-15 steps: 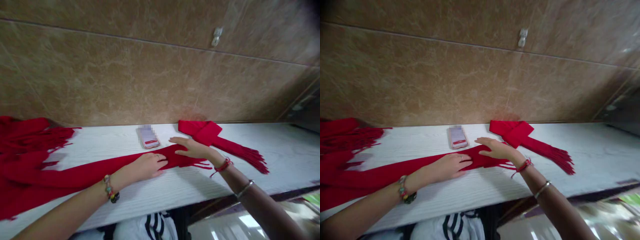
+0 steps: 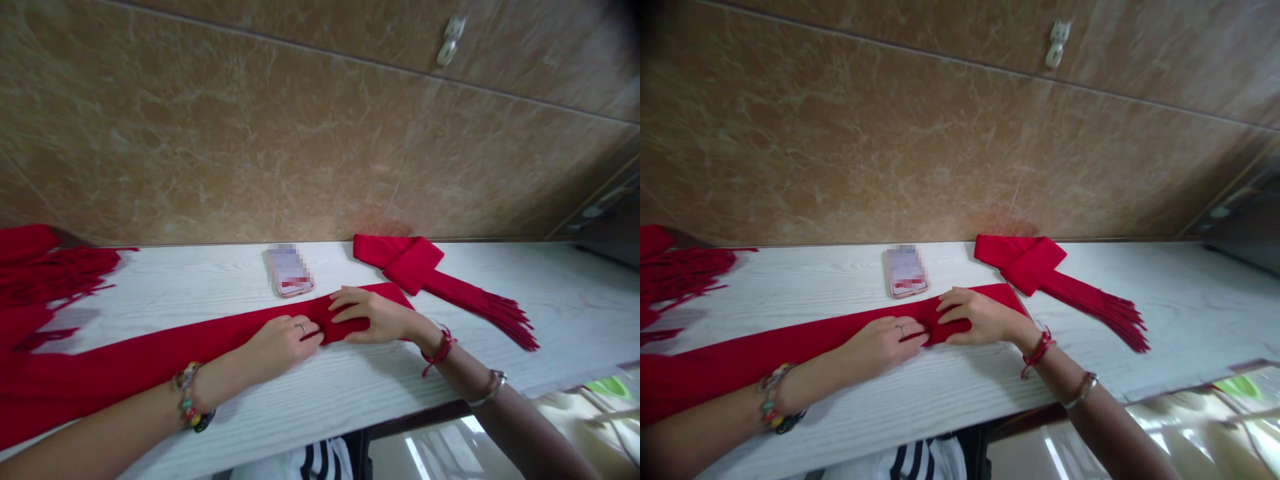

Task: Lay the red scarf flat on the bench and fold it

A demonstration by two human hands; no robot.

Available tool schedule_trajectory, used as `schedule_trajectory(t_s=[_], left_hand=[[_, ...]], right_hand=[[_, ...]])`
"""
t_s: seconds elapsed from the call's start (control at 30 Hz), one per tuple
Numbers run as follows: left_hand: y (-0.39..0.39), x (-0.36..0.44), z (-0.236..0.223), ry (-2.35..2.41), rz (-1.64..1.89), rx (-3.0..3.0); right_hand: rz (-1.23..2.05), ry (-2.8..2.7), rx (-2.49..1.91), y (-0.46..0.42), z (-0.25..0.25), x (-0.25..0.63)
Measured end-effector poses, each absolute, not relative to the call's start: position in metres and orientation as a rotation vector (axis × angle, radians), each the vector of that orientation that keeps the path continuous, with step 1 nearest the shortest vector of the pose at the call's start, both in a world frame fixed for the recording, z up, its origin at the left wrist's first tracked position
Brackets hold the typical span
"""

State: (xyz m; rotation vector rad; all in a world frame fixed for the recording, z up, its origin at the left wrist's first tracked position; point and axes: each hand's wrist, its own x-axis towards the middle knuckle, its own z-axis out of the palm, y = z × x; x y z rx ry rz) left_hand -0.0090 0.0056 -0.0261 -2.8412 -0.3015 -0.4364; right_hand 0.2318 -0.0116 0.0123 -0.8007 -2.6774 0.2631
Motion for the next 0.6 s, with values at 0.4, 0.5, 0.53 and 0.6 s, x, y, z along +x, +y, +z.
schedule_trajectory(t_s=[0.4,0.5,0.53,0.6], left_hand=[[0.005,-0.011,-0.019,-0.563,-0.355,-2.888],[0.006,-0.011,-0.02,-0.57,-0.379,-2.898],[0.005,-0.011,-0.02,-0.561,-0.379,-2.894],[0.004,-0.009,-0.02,-0.545,-0.384,-2.875]], right_hand=[[-0.115,-2.812,-0.836,-0.023,0.006,0.212],[-0.266,-2.774,-0.876,-0.024,-0.002,0.207],[-0.309,-2.75,-0.885,-0.025,-0.006,0.206],[-0.367,-2.689,-0.897,-0.026,-0.011,0.204]])
